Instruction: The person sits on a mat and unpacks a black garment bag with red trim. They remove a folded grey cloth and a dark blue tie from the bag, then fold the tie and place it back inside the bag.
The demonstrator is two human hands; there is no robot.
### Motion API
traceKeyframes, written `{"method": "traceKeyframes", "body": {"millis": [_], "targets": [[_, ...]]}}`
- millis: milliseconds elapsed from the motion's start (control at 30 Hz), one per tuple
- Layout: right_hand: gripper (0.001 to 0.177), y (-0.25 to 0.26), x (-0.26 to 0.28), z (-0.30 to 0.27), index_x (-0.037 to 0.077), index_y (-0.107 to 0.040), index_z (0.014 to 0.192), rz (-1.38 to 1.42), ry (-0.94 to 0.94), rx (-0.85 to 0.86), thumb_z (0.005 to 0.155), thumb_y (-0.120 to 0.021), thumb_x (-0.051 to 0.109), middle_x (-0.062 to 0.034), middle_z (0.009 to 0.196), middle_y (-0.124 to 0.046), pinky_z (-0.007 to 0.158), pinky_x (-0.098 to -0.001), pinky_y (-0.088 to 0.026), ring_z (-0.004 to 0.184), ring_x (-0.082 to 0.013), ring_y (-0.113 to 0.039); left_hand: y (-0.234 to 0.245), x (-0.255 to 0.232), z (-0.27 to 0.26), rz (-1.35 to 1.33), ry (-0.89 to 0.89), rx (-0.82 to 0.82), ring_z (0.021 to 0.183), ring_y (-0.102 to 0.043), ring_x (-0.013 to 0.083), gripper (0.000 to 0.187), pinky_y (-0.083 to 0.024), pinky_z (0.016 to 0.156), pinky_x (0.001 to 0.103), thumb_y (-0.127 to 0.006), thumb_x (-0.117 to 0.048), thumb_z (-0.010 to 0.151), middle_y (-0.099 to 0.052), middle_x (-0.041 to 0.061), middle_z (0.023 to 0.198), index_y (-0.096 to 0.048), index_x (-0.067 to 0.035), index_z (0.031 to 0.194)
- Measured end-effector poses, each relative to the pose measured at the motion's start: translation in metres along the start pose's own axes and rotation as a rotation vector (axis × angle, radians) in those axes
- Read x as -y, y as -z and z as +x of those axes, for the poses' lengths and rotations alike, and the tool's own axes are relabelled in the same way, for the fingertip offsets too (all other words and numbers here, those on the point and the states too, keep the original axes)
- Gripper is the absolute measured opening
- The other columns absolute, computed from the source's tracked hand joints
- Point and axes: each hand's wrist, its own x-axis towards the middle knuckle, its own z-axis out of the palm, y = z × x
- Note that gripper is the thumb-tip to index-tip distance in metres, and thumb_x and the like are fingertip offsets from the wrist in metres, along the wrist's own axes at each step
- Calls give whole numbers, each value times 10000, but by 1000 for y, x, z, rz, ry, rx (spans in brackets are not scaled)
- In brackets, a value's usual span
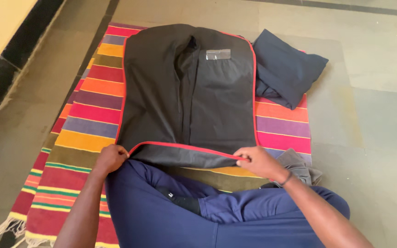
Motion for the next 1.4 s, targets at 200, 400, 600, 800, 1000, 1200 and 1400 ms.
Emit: {"method": "traceKeyframes", "body": {"millis": [200,400,600,800,1000,1200,1400], "targets": [[260,47,46,-63,65,-798,1029,-112,185,42,786,-714,28,-101,658,-626,569,-343,-474,586,-174,-592,64,17,-70,-117,-35,-134,954,-733,309,289,-566,853,420,-706,-308,936,-777,156,1049,-777,-64,1073],[387,21,40,-95,78,-794,1103,-144,290,328,765,-640,-30,-92,823,-691,627,-371,-518,703,-245,-654,108,45,-161,-111,11,37,1016,-711,248,342,-588,900,399,-762,-383,852,-748,82,1080,-802,-91,1025],[440,7,52,-86,83,-747,1180,-224,154,685,749,-766,170,-107,777,-658,660,-381,-502,709,-243,-635,115,13,-198,330,412,303,1121,-732,264,257,-585,988,404,-736,-295,906,-777,40,1187,-815,-229,1142],[477,14,49,-28,76,-727,1201,-93,210,519,791,-772,316,-77,799,-660,635,-366,-525,703,-208,-641,98,-96,-163,115,-184,-203,1072,-667,354,367,-551,880,464,-753,-347,836,-713,132,1105,-742,-98,1105],[754,-39,-10,55,156,-463,1494,-605,243,-134,856,-726,461,-202,1524,-369,1084,-524,-398,1394,-393,-382,13,-209,-60,253,-434,224,1281,-543,347,661,-499,1003,501,-741,-536,832,-590,122,1343,-599,-134,1338],[899,-55,-45,59,280,-211,1625,-738,-210,188,903,-578,670,-177,1688,15,1138,-713,-223,1532,-464,-46,-92,-230,-2,204,-448,29,1444,-310,452,856,-374,1042,623,-704,-570,892,-309,209,1587,-366,-124,1540],[736,-39,-57,70,200,-434,1511,-526,-138,-72,910,-660,560,-158,1515,-384,1117,-580,-406,1397,-436,-391,-123,-201,13,84,-303,25,1277,-567,364,684,-499,1010,512,-669,-291,918,-584,149,1386,-434,-148,1545]]}}
